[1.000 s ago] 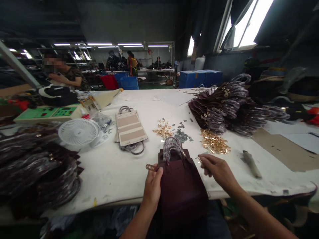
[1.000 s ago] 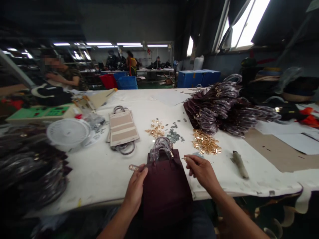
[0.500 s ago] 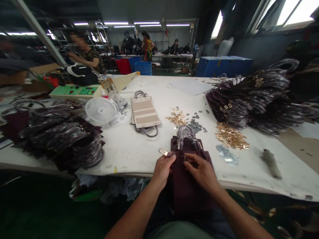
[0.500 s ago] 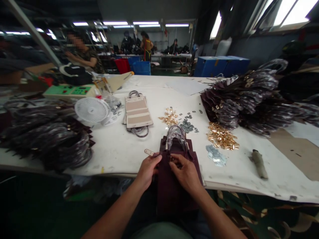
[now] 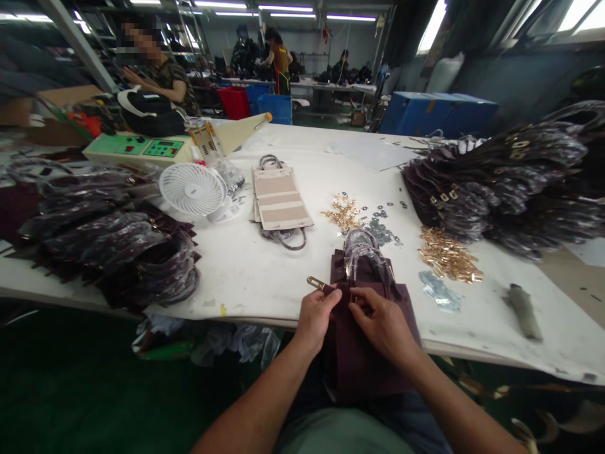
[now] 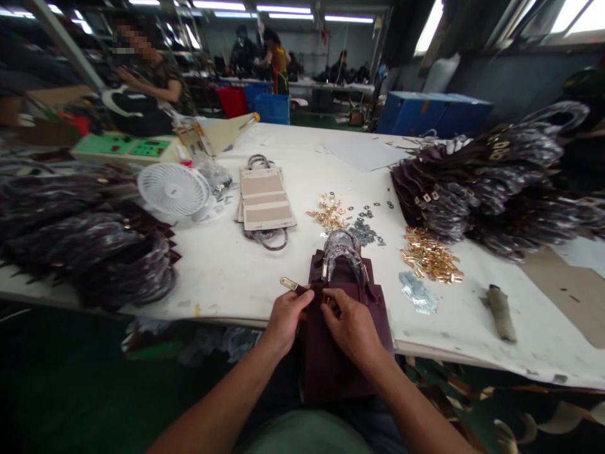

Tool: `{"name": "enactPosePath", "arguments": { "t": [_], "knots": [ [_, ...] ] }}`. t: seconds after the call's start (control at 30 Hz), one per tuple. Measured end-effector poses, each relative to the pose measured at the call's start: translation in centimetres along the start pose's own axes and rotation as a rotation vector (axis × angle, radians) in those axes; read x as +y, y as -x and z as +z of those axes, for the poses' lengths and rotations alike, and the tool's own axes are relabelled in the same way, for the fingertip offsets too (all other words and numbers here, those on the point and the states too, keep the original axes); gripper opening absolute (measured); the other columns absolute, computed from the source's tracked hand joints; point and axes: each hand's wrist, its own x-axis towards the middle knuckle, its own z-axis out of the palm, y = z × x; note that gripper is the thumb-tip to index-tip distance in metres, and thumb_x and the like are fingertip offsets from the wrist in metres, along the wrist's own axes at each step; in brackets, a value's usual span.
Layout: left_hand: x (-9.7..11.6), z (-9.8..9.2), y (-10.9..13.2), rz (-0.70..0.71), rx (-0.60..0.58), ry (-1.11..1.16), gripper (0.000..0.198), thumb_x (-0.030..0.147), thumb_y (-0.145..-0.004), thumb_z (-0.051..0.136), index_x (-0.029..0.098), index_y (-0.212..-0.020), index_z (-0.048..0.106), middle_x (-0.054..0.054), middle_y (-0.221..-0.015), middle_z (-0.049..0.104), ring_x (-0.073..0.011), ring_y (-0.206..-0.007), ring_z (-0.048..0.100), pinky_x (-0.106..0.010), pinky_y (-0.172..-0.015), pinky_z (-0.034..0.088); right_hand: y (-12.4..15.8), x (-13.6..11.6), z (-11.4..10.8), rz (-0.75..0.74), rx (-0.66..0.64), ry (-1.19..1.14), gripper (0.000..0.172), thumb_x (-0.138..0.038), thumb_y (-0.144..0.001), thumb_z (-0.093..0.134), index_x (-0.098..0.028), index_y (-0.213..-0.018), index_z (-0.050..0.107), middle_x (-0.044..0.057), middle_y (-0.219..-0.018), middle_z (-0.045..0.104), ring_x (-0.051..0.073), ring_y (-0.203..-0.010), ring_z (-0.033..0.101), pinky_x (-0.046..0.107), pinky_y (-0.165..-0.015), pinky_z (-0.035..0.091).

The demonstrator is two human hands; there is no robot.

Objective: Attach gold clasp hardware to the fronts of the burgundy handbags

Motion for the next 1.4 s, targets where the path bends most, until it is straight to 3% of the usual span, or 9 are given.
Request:
{"name": "enactPosePath", "arguments": {
  "t": [0.23,0.4,0.6,0.77,1.03,1.2,1.4],
  "knots": [
    [-0.8,-0.3,-0.1,0.033,0.028,-0.055,0.047,0.045,-0.071,0.087,0.013,-0.105,0.081,-0.009,-0.089,0.079,-0.0188,-0.076,0.068,-0.027,-0.069,0.051,-0.8,-0.5,-0.3,0.003,-0.100,0.005,0.020,-0.029,-0.091,0.062,-0.025,-0.110,0.065,-0.003,-0.076,0.068,0.017,-0.067,0.065,0.028,-0.065,0.048],
    [-1.2,-0.3,-0.1,0.093,0.037,-0.103,0.037,0.043,-0.076,0.083,0.013,-0.098,0.083,-0.011,-0.101,0.080,-0.0228,-0.090,0.070,-0.029,-0.080,0.052,-1.2,-0.7,-0.6,0.021,-0.143,0.013,0.017,-0.028,-0.089,0.061,-0.025,-0.105,0.067,-0.003,-0.076,0.067,0.016,-0.067,0.064,0.028,-0.066,0.046],
    [-0.8,-0.6,0.2,0.106,-0.019,-0.164,0.040,0.043,-0.082,0.078,0.014,-0.109,0.082,-0.010,-0.098,0.080,-0.0269,-0.095,0.072,-0.033,-0.085,0.053,-1.7,-1.2,-0.8,0.035,-0.213,0.013,0.021,-0.030,-0.089,0.057,-0.024,-0.107,0.067,-0.002,-0.076,0.067,0.017,-0.067,0.062,0.030,-0.067,0.044],
    [-0.6,-0.8,0.1,0.101,-0.061,-0.209,0.043,0.044,-0.083,0.076,0.015,-0.115,0.080,-0.010,-0.101,0.081,-0.0284,-0.098,0.073,-0.035,-0.088,0.054,-2.0,-1.3,-1.0,0.093,-0.232,-0.070,0.021,-0.032,-0.088,0.058,-0.024,-0.106,0.066,-0.003,-0.073,0.064,0.018,-0.065,0.059,0.030,-0.063,0.042],
    [-0.8,-1.0,-0.1,0.087,-0.085,-0.191,0.046,0.045,-0.083,0.077,0.015,-0.119,0.078,-0.010,-0.103,0.081,-0.0292,-0.101,0.073,-0.036,-0.089,0.054,-1.9,-0.9,-0.5,0.144,-0.134,-0.069,0.019,-0.033,-0.086,0.066,-0.024,-0.103,0.065,-0.004,-0.072,0.066,0.018,-0.067,0.063,0.030,-0.066,0.045],
    [-1.2,-1.1,-0.3,0.176,-0.040,-0.273,0.035,0.043,-0.085,0.074,0.016,-0.107,0.082,-0.011,-0.117,0.078,-0.0307,-0.109,0.070,-0.038,-0.096,0.053,-2.1,-1.2,-1.2,0.073,-0.218,-0.008,0.010,-0.029,-0.088,0.064,-0.025,-0.096,0.067,-0.005,-0.069,0.064,0.016,-0.063,0.059,0.028,-0.062,0.041],
    [-1.1,-1.0,-0.4,0.231,-0.027,-0.353,0.029,0.039,-0.088,0.071,0.018,-0.105,0.083,-0.010,-0.114,0.078,-0.0277,-0.106,0.071,-0.036,-0.096,0.052,-2.4,-0.9,-1.1,0.043,-0.243,0.002,0.012,-0.029,-0.092,0.060,-0.024,-0.100,0.067,-0.004,-0.071,0.065,0.017,-0.065,0.061,0.030,-0.064,0.042]
  ]
}}
